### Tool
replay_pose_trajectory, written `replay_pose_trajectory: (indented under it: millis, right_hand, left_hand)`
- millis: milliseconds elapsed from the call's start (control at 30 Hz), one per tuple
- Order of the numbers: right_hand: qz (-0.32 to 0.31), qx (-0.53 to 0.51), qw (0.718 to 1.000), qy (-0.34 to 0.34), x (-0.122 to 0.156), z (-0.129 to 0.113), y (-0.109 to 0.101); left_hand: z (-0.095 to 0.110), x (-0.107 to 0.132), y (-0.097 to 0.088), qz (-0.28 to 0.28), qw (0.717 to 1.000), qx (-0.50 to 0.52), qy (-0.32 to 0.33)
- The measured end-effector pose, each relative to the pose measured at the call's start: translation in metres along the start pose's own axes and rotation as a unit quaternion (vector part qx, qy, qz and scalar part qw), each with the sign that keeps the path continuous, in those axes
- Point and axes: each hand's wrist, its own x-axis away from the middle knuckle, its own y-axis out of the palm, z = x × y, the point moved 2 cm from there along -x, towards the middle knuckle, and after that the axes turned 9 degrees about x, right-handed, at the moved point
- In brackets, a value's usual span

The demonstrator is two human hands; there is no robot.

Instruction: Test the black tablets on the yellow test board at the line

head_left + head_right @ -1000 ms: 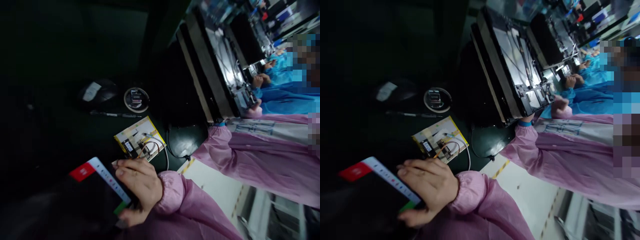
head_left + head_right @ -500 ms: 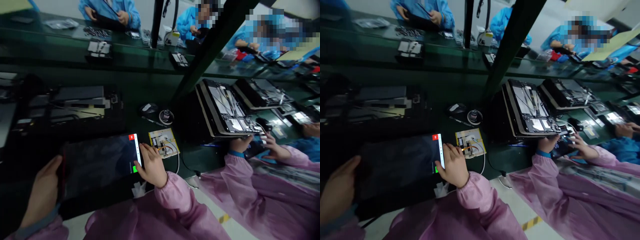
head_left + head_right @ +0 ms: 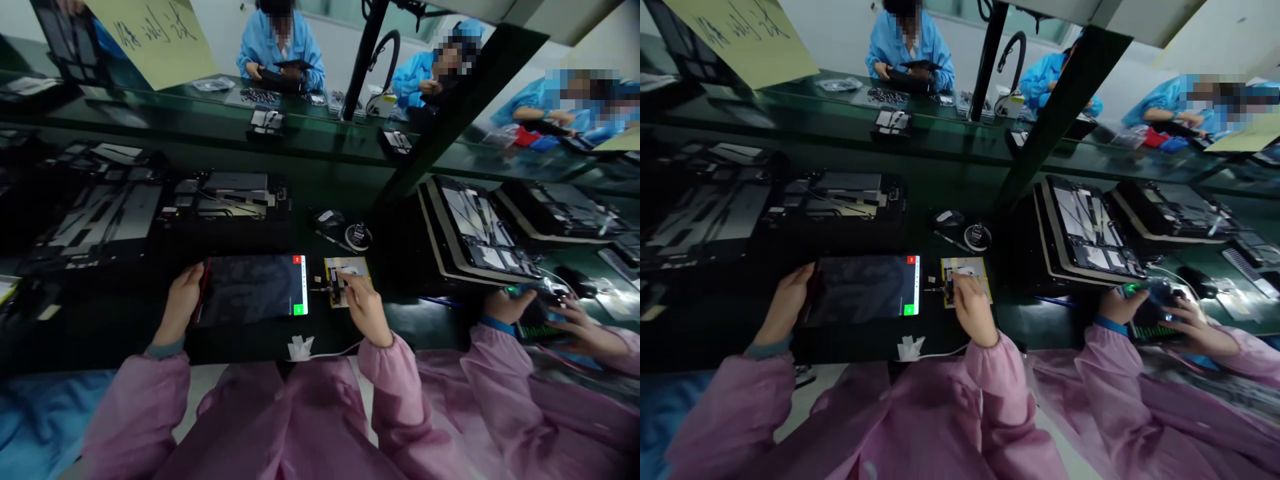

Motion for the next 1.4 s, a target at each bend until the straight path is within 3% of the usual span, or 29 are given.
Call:
replay_pose_trajectory:
  millis: [100,200,267,400,533,633,733,833,933,967,1033,1100,1133,1200,1267,1400]
  right_hand:
    - [-0.009,-0.015,1.0,0.016,0.019,0.021,-0.02]
    - [-0.034,0.009,0.999,0.011,0.031,0.036,-0.022]
    - [-0.042,0.014,0.999,0.011,0.034,0.043,-0.019]
    - [-0.055,-0.031,0.998,0.021,0.032,0.05,-0.013]
    - [-0.067,-0.07,0.995,0.03,0.028,0.049,-0.011]
    - [-0.077,-0.1,0.992,0.019,0.026,0.044,-0.008]
    - [-0.068,-0.111,0.991,0.014,0.025,0.041,-0.005]
    - [-0.049,-0.106,0.993,0.022,0.026,0.042,-0.006]
    - [-0.043,-0.119,0.992,0.027,0.028,0.047,-0.007]
    - [-0.043,-0.126,0.991,0.029,0.03,0.049,-0.007]
    - [-0.045,-0.141,0.988,0.038,0.032,0.055,-0.007]
    - [-0.043,-0.147,0.987,0.054,0.034,0.06,-0.004]
    - [-0.038,-0.145,0.987,0.061,0.035,0.062,-0.002]
    - [-0.019,-0.128,0.989,0.067,0.036,0.066,0.002]
    - [-0.002,-0.109,0.992,0.067,0.036,0.067,0.005]
    - [0.0,-0.112,0.991,0.069,0.035,0.066,0.008]
  left_hand:
    - [0.016,0.014,-0.004,-0.005,0.997,-0.057,0.044]
    - [0.057,0.049,-0.002,0.034,0.966,-0.153,0.208]
    - [0.086,0.078,0.006,0.035,0.945,-0.149,0.288]
    - [0.124,0.123,0.046,-0.127,0.915,-0.134,0.36]
    - [0.132,0.15,0.101,-0.247,0.876,-0.127,0.395]
    - [0.134,0.165,0.14,-0.269,0.858,-0.143,0.414]
    - [0.138,0.175,0.159,-0.26,0.855,-0.14,0.426]
    - [0.138,0.176,0.146,-0.273,0.859,-0.108,0.419]
    - [0.124,0.161,0.106,-0.227,0.892,-0.083,0.381]
    - [0.115,0.151,0.089,-0.178,0.913,-0.086,0.356]
    - [0.09,0.125,0.05,-0.026,0.95,-0.115,0.288]
    - [0.059,0.098,0.014,0.104,0.962,-0.161,0.193]
    - [0.045,0.084,-0.001,0.128,0.967,-0.175,0.135]
    - [0.019,0.061,-0.018,0.111,0.985,-0.129,0.016]
    - [0.004,0.046,-0.022,0.063,0.994,-0.071,-0.047]
    - [-0.001,0.035,-0.011,0.023,0.998,-0.019,-0.047]
